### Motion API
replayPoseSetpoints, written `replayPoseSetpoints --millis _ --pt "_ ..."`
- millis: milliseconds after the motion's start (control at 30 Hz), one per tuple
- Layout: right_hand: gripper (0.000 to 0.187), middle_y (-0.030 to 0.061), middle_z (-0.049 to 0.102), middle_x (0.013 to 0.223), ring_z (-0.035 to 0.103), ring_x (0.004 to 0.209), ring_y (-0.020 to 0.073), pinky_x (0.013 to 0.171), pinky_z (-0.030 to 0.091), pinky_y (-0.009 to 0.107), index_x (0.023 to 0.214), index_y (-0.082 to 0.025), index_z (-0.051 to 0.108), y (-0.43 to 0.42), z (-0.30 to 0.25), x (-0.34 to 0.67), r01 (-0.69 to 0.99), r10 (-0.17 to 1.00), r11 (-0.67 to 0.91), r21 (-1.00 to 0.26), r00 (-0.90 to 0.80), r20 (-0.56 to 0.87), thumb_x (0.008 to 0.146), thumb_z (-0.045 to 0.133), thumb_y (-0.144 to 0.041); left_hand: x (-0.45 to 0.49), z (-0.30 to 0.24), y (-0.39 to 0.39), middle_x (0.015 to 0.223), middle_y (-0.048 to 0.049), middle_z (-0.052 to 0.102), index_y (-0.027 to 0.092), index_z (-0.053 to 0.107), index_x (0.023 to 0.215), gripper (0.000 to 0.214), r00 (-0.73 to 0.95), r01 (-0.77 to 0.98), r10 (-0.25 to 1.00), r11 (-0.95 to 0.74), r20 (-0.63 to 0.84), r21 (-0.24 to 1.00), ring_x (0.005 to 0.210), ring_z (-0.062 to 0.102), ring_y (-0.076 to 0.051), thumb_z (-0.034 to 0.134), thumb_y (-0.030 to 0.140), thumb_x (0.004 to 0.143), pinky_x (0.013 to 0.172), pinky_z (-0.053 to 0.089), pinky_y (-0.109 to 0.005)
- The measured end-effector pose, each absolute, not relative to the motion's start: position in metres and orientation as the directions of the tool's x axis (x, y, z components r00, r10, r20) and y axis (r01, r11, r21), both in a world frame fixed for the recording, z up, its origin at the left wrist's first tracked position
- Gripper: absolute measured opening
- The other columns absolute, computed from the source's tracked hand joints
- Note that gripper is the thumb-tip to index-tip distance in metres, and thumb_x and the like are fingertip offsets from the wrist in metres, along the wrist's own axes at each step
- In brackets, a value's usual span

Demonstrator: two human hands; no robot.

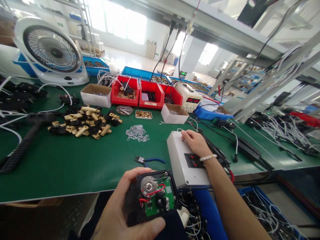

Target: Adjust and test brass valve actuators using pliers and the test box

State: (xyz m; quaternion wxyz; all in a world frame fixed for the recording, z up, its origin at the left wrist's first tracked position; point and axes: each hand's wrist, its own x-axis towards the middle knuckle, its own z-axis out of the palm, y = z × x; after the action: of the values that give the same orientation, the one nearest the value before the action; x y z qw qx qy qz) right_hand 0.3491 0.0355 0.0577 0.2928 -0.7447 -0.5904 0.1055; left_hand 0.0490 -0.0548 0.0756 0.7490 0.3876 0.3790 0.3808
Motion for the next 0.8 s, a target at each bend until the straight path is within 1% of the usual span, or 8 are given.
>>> replayPoseSetpoints --millis 67,167,233,300,367,433,633,800 --pt "0.047 0.0026 0.062 0.061 0.052 0.059 0.0171 0.06 0.038 0.03 0.061 -0.021 0.057 0.036 0.058 0.349 0.82 0.941 -0.133 -0.556 0.281 0.189 0.083 0.043 -0.061 0.049 0.075 -0.051 0.099 -0.0063 0.073 0.023 0.059 0.116 0.068 0.431 -0.275 0.851 0.44 -0.3 0.855 0.083 0.07 -0.024 0.089 0.037 0.057 0.077 0.056 -0.029" --pt "0.049 0.0025 0.061 0.06 0.052 0.057 0.0169 0.059 0.037 0.03 0.062 -0.021 0.058 0.036 0.059 0.349 0.823 0.941 -0.135 -0.551 0.281 0.188 0.083 0.043 -0.062 0.052 0.073 -0.044 0.109 -0.0105 0.073 0.017 0.062 0.12 0.058 0.491 -0.337 0.785 0.571 -0.378 0.749 0.098 0.068 -0.028 0.077 0.048 0.074 0.087 0.053 -0.032" --pt "0.049 0.0024 0.061 0.06 0.052 0.057 0.0169 0.058 0.037 0.03 0.062 -0.021 0.059 0.036 0.059 0.349 0.826 0.941 -0.136 -0.547 0.28 0.188 0.083 0.044 -0.063 0.054 0.071 -0.039 0.113 -0.0122 0.072 0.014 0.063 0.121 0.046 0.562 -0.394 0.717 0.671 -0.414 0.628 0.105 0.066 -0.028 0.064 0.046 0.088 0.091 0.052 -0.035" --pt "0.05 0.0024 0.061 0.059 0.051 0.057 0.0169 0.058 0.036 0.03 0.061 -0.02 0.059 0.036 0.06 0.349 0.829 0.94 -0.139 -0.542 0.282 0.19 0.083 0.044 -0.063 0.056 0.069 -0.036 0.113 -0.0123 0.072 0.014 0.063 0.123 0.04 0.609 -0.435 0.682 0.713 -0.404 0.549 0.107 0.066 -0.028 0.057 0.04 0.094 0.094 0.051 -0.037" --pt "0.05 0.0023 0.061 0.059 0.051 0.056 0.0167 0.057 0.036 0.03 0.061 -0.021 0.059 0.036 0.059 0.348 0.83 0.939 -0.145 -0.539 0.287 0.19 0.082 0.044 -0.063 0.057 0.068 -0.036 0.112 -0.012 0.073 0.014 0.064 0.124 0.037 0.617 -0.464 0.688 0.71 -0.382 0.529 0.106 0.067 -0.027 0.054 0.037 0.096 0.095 0.051 -0.038" --pt "0.051 0.0019 0.059 0.058 0.049 0.055 0.0164 0.055 0.035 0.029 0.061 -0.021 0.059 0.036 0.059 0.348 0.829 0.938 -0.15 -0.539 0.291 0.187 0.082 0.044 -0.064 0.056 0.067 -0.036 0.113 -0.0123 0.073 0.014 0.064 0.125 0.039 0.614 -0.48 0.698 0.701 -0.369 0.528 0.106 0.067 -0.028 0.054 0.038 0.096 0.096 0.051 -0.039" --pt "0.055 0.0015 0.057 0.054 0.049 0.053 0.0162 0.054 0.035 0.029 0.06 -0.021 0.059 0.036 0.061 0.346 0.829 0.939 -0.147 -0.54 0.288 0.187 0.081 0.044 -0.069 0.054 0.066 -0.036 0.111 -0.0126 0.073 0.015 0.061 0.129 0.044 0.59 -0.495 0.72 0.68 -0.365 0.541 0.104 0.068 -0.029 0.06 0.039 0.093 0.097 0.05 -0.042" --pt "0.055 0.0012 0.057 0.054 0.048 0.052 0.0157 0.054 0.035 0.03 0.061 -0.02 0.06 0.036 0.061 0.346 0.83 0.937 -0.151 -0.537 0.293 0.189 0.082 0.043 -0.069 0.054 0.065 -0.036 0.112 -0.0131 0.073 0.015 0.06 0.13 0.047 0.575 -0.51 0.732 0.671 -0.367 0.539 0.105 0.067 -0.03 0.063 0.04 0.091 0.096 0.052 -0.043"
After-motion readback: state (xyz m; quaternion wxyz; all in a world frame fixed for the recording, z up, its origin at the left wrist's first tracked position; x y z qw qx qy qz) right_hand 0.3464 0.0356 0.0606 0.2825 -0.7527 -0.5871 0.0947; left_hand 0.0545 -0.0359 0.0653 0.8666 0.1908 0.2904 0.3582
